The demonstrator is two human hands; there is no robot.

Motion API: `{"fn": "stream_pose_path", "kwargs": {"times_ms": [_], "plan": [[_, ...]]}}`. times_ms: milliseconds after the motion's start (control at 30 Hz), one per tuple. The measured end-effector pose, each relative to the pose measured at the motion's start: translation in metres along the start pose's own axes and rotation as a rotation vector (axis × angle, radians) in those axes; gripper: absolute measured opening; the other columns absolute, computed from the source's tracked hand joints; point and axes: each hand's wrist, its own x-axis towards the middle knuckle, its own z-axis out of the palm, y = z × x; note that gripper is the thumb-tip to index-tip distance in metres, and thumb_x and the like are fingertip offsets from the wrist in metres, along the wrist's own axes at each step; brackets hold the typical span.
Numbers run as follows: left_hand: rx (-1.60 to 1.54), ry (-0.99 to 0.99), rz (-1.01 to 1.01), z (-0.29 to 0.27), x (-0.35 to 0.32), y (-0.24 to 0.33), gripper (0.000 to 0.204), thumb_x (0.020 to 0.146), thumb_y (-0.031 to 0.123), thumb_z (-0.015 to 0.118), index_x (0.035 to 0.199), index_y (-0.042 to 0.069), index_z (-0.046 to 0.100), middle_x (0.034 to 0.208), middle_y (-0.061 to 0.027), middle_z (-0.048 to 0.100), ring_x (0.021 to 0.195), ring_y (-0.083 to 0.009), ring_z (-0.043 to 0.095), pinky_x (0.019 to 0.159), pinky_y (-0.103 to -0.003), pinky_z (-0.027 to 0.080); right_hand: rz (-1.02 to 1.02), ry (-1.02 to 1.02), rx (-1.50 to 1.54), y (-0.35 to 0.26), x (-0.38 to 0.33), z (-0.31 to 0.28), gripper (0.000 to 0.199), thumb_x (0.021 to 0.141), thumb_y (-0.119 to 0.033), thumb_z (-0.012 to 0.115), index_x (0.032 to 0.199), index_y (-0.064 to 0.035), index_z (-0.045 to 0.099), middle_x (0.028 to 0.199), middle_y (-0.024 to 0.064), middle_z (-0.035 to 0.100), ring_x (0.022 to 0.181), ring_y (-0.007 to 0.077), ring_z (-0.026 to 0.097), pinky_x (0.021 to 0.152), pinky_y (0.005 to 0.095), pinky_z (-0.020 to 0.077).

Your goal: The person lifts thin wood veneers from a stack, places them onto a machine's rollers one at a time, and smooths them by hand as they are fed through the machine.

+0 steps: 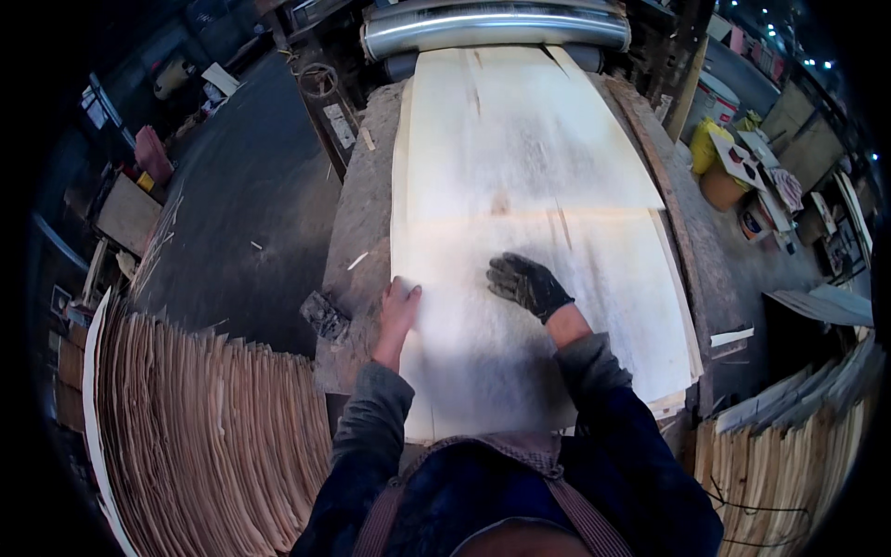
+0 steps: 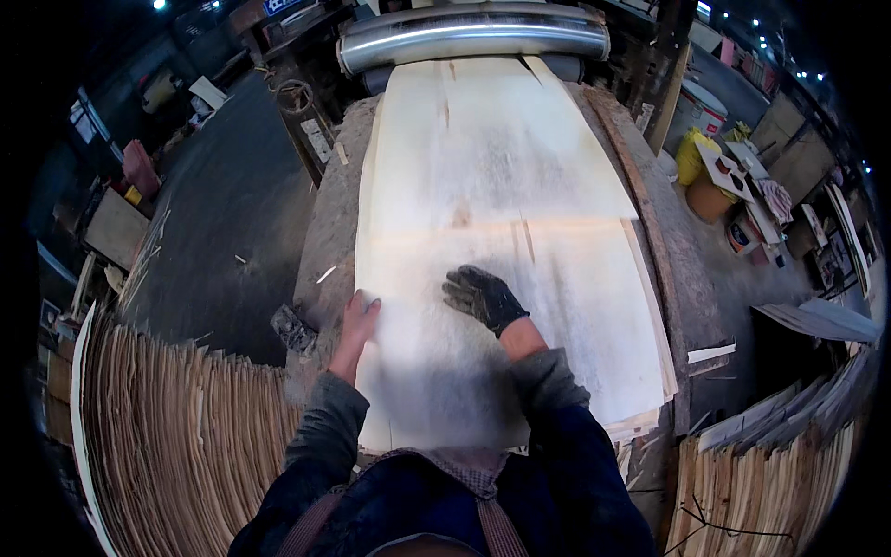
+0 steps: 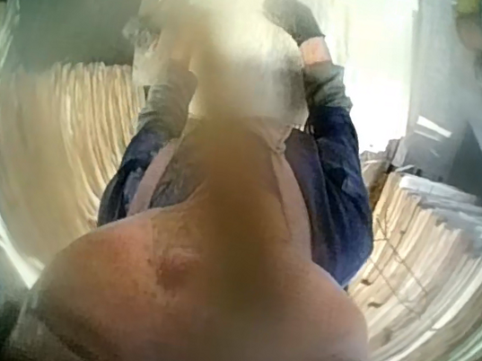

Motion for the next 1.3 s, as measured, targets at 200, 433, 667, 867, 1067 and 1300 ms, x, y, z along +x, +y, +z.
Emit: {"fn": "stream_pose_path", "kwargs": {"times_ms": [200, 433, 667, 867, 1067, 1300], "plan": [[-0.130, -0.058, 0.075, -0.005, 0.007, 0.015, 0.060, 0.069, 0.030, 0.062, 0.125, 0.016, 0.046, 0.126, -0.0244, 0.038, 0.118, -0.0344, 0.037, 0.096, -0.040, 0.034, 0.218, 0.044, -0.171, 0.048, -0.106, 0.009, 0.036, 0.091, -0.016, 0.043, 0.122, -0.0002, 0.038, 0.120, 0.0228, 0.047, 0.108, 0.0360, 0.050, 0.092, 0.0466, 0.0421], [-0.741, -0.159, -0.126, -0.014, 0.018, 0.033, 0.049, 0.069, 0.007, 0.064, 0.116, 0.004, 0.052, 0.097, -0.0112, 0.058, 0.085, -0.0189, 0.056, 0.074, -0.030, 0.045, 0.323, 0.033, -0.027, 0.097, -0.211, -0.007, 0.036, 0.092, -0.023, 0.040, 0.120, 0.0005, 0.042, 0.121, 0.0216, 0.047, 0.109, 0.0365, 0.049, 0.095, 0.0461, 0.0383], [-0.991, 0.001, -0.205, -0.068, 0.015, 0.068, 0.033, 0.073, 0.005, 0.061, 0.106, 0.004, 0.058, 0.095, -0.0077, 0.058, 0.085, -0.0152, 0.053, 0.073, -0.027, 0.043, 0.310, 0.158, 0.043, 0.119, -0.234, -0.043, 0.039, 0.092, -0.028, 0.043, 0.118, 0.0004, 0.046, 0.107, 0.0169, 0.056, 0.098, 0.0256, 0.056, 0.087, 0.0361, 0.0443], [-1.223, -0.078, -0.174, -0.090, 0.027, 0.081, 0.026, 0.075, 0.008, 0.060, 0.100, 0.001, 0.058, 0.096, -0.0082, 0.059, 0.091, -0.0168, 0.053, 0.078, -0.028, 0.042, 0.167, 0.141, -0.616, 0.127, -0.238, -0.092, 0.035, 0.089, -0.025, 0.050, 0.111, 0.0022, 0.052, 0.099, 0.0141, 0.060, 0.089, 0.0220, 0.059, 0.080, 0.0316, 0.0476], [-1.168, -0.228, -0.024, -0.096, 0.056, 0.105, 0.034, 0.078, 0.012, 0.058, 0.109, -0.002, 0.054, 0.105, -0.0112, 0.056, 0.097, -0.0197, 0.052, 0.083, -0.030, 0.042, 0.221, 0.260, -0.284, 0.077, -0.235, 0.015, 0.037, 0.090, -0.022, 0.048, 0.115, 0.0054, 0.048, 0.099, 0.0153, 0.059, 0.093, 0.0240, 0.059, 0.086, 0.0320, 0.0460], [-0.866, -0.283, -0.188, -0.045, 0.084, 0.057, 0.053, 0.081, 0.020, 0.056, 0.127, 0.000, 0.039, 0.124, -0.0182, 0.046, 0.114, -0.0259, 0.045, 0.092, -0.033, 0.038, -0.186, 0.186, -0.511, 0.046, -0.109, -0.010, 0.034, 0.087, -0.022, 0.054, 0.114, -0.0021, 0.049, 0.096, 0.0174, 0.058, 0.086, 0.0283, 0.060, 0.080, 0.0359, 0.0503]]}}
